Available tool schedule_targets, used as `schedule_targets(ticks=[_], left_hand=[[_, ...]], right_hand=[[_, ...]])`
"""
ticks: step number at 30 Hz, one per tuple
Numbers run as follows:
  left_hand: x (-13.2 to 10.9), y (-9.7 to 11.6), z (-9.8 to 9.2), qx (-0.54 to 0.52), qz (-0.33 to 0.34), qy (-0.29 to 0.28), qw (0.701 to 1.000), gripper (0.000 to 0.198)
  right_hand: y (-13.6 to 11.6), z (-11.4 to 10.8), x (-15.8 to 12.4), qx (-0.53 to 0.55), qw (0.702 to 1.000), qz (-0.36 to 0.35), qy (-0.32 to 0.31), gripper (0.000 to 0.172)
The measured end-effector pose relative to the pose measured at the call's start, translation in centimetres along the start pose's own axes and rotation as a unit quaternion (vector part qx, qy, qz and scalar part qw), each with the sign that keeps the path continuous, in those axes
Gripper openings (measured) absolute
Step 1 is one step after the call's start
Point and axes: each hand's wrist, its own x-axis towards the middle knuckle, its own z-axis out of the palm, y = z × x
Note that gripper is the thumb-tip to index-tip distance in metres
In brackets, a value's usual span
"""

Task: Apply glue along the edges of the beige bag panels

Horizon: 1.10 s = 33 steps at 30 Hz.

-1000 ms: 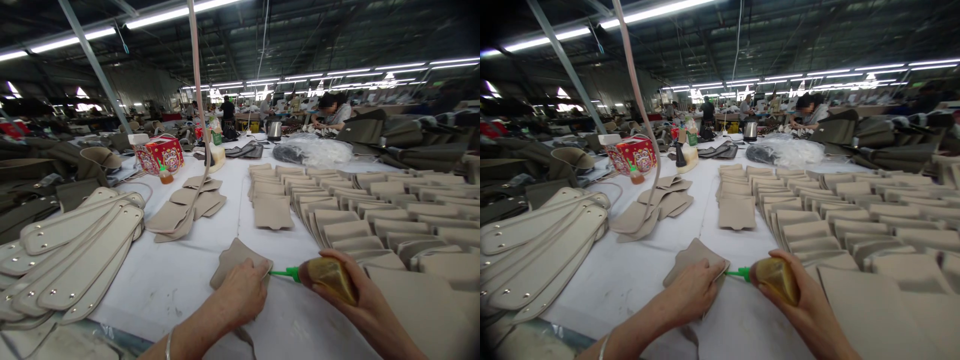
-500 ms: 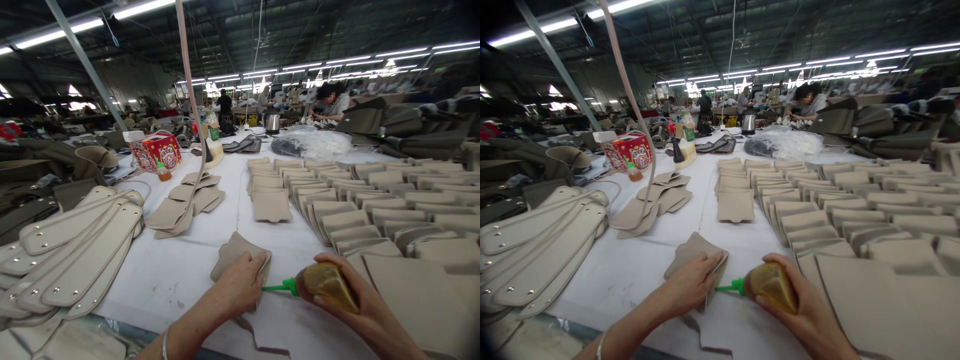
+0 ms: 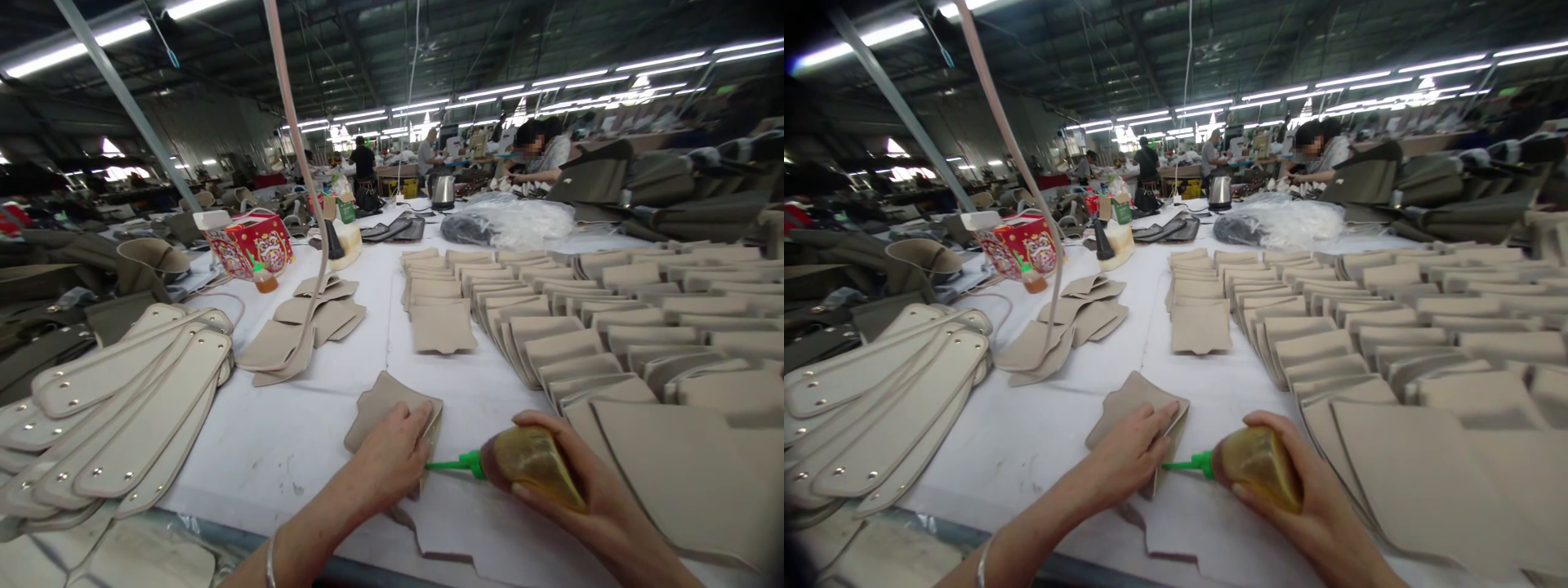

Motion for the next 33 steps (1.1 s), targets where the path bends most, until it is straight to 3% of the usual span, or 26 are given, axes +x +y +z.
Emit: schedule_targets(ticks=[8, 14, 20, 26, 31, 33], left_hand=[[0.0, -0.2, 0.1, -0.026, 0.009, 0.004, 1.000, 0.052], [0.1, -0.4, 0.1, -0.022, 0.012, 0.007, 1.000, 0.048], [0.0, -0.5, 0.2, -0.027, 0.016, 0.004, 0.999, 0.049], [0.0, -0.4, 0.2, -0.024, 0.015, 0.005, 1.000, 0.049], [0.1, -0.4, 0.2, -0.025, 0.017, 0.002, 1.000, 0.049], [0.1, -0.4, 0.3, -0.026, 0.021, 0.002, 0.999, 0.050]], right_hand=[[-0.1, 0.1, -0.1, 0.025, 1.000, 0.005, -0.006, 0.050], [1.0, -0.3, 0.8, -0.048, 0.996, -0.021, 0.071, 0.049], [-0.5, 0.3, 0.2, 0.030, 0.999, 0.013, 0.007, 0.049], [0.3, -0.1, 0.7, -0.023, 0.998, 0.005, 0.058, 0.050], [0.2, 0.2, 0.2, 0.017, 1.000, 0.016, -0.010, 0.051], [0.0, 0.0, 0.6, 0.004, 1.000, 0.003, -0.002, 0.049]])
